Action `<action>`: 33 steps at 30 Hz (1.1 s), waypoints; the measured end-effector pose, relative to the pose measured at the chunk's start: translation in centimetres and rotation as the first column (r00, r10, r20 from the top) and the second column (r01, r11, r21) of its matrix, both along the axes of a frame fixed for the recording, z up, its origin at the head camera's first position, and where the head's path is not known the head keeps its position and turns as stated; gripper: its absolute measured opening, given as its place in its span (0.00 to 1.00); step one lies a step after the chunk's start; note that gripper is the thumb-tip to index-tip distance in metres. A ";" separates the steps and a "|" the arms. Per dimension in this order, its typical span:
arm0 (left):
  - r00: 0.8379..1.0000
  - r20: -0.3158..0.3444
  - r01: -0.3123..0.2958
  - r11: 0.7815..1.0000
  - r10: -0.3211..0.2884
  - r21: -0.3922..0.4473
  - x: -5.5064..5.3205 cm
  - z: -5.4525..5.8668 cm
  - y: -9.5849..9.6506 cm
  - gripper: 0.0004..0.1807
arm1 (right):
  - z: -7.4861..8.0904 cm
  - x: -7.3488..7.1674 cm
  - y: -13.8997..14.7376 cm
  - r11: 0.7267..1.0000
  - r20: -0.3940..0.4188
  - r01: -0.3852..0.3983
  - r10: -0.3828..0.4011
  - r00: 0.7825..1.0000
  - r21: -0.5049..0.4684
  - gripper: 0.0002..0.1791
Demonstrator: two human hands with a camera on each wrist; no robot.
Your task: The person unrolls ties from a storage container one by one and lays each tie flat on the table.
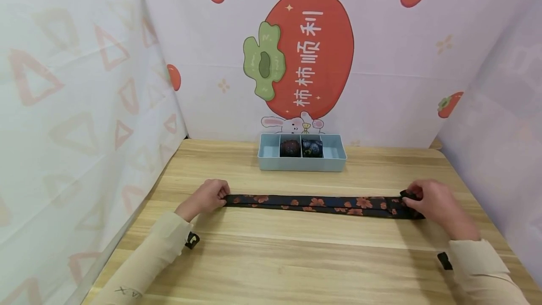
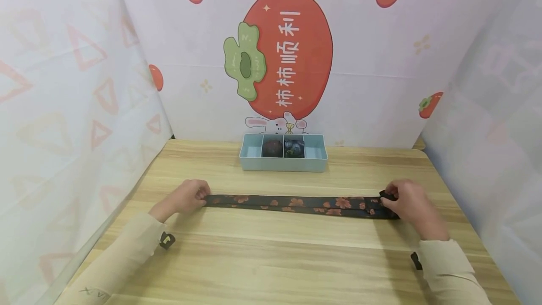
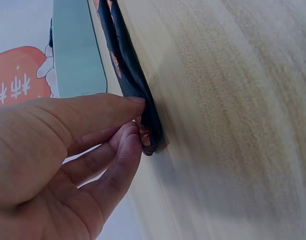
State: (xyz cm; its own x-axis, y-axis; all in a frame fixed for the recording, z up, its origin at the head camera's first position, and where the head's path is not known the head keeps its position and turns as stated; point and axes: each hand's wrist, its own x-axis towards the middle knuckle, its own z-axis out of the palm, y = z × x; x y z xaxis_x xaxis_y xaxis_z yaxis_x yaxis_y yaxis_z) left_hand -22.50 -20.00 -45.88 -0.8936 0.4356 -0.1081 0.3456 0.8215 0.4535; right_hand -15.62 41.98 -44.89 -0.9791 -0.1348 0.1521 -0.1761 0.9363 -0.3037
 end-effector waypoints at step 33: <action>1.000 -0.006 -0.016 1.000 0.016 0.012 0.4 0.3 -3.4 0.10 | -0.1 -0.6 -0.4 0.999 -0.042 -0.036 0.037 0.998 0.024 0.14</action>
